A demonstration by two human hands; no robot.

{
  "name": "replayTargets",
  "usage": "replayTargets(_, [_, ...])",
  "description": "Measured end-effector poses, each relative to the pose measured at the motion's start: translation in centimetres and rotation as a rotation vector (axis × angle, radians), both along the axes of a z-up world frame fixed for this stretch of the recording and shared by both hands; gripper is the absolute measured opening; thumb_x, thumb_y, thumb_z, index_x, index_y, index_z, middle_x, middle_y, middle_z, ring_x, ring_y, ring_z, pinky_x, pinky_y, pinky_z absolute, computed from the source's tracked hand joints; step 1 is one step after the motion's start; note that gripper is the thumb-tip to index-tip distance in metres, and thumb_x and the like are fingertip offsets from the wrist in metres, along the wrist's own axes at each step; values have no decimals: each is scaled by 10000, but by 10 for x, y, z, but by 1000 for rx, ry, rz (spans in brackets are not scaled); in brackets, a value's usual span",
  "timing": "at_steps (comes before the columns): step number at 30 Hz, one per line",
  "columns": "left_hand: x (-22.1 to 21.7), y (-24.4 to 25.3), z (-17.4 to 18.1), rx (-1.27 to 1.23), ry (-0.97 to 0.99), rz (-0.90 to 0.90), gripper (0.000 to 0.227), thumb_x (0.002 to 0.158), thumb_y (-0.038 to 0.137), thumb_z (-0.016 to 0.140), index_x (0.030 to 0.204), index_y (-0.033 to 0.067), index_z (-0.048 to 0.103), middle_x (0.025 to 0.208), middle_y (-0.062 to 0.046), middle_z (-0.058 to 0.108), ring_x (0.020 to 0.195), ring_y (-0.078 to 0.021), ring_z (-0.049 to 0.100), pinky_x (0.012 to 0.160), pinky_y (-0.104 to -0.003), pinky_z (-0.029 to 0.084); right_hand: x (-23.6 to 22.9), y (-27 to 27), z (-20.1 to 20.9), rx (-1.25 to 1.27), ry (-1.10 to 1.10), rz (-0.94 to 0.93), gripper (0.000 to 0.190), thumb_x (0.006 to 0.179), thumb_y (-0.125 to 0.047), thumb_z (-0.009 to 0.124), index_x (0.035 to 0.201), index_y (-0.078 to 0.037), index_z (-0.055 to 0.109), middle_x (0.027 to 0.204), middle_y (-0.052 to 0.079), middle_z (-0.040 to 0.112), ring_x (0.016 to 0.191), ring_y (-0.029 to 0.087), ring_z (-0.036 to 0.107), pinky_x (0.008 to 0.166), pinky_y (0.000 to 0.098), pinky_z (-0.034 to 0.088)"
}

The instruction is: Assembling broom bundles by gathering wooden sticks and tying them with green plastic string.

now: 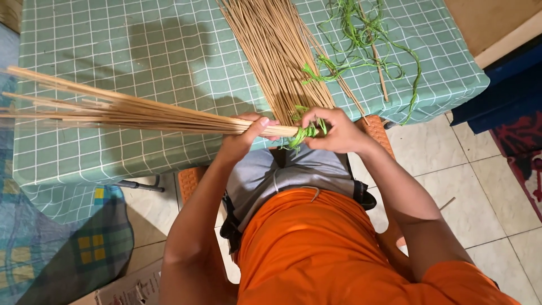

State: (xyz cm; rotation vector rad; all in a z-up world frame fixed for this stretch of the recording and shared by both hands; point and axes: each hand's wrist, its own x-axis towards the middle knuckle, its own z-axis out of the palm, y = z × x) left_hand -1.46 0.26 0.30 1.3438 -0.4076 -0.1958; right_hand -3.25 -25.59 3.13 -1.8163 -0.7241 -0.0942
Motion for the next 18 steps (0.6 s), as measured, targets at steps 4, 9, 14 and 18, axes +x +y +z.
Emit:
replayTargets(4, [-6, 0, 2, 24, 5, 65, 254, 932, 278, 726, 934, 32, 791, 848, -231, 762, 789, -274, 760, 706, -378, 628, -5, 5, 1, 35, 4, 14, 361, 717, 72, 861, 1042, -15, 730, 861, 132, 745, 749, 177, 657, 616, 353, 566])
replayTargets(9, [-5, -5, -4, 6, 34, 178, 217, 909, 277, 788, 959, 66, 785, 923, -217, 762, 824, -256, 756, 727, -365, 615, -4, 2, -3, 150, 187, 92, 261, 898, 47, 742, 1146, 77, 667, 890, 245, 737, 739, 255, 739, 546, 312, 647])
replayTargets(14, [4, 2, -12, -90, 103, 70, 307, 953, 265, 710, 974, -38, 755, 969, -275, 751, 763, -314, 761, 680, -406, 653, -4, 6, -7, 288, 464, 185, 224, 993, 8, 607, 1177, 119, 671, 957, 316, 752, 719, 362, 783, 499, 383, 671])
replayTargets(18, [4, 3, -18, -95, 75, 108, 265, 949, 233, 711, 953, -30, 739, 997, -269, 751, 747, -287, 757, 666, -406, 653, 1, 4, -15, 346, 368, 97, 342, 815, 144, 759, 1148, 141, 680, 916, 276, 747, 750, 335, 775, 500, 331, 662])
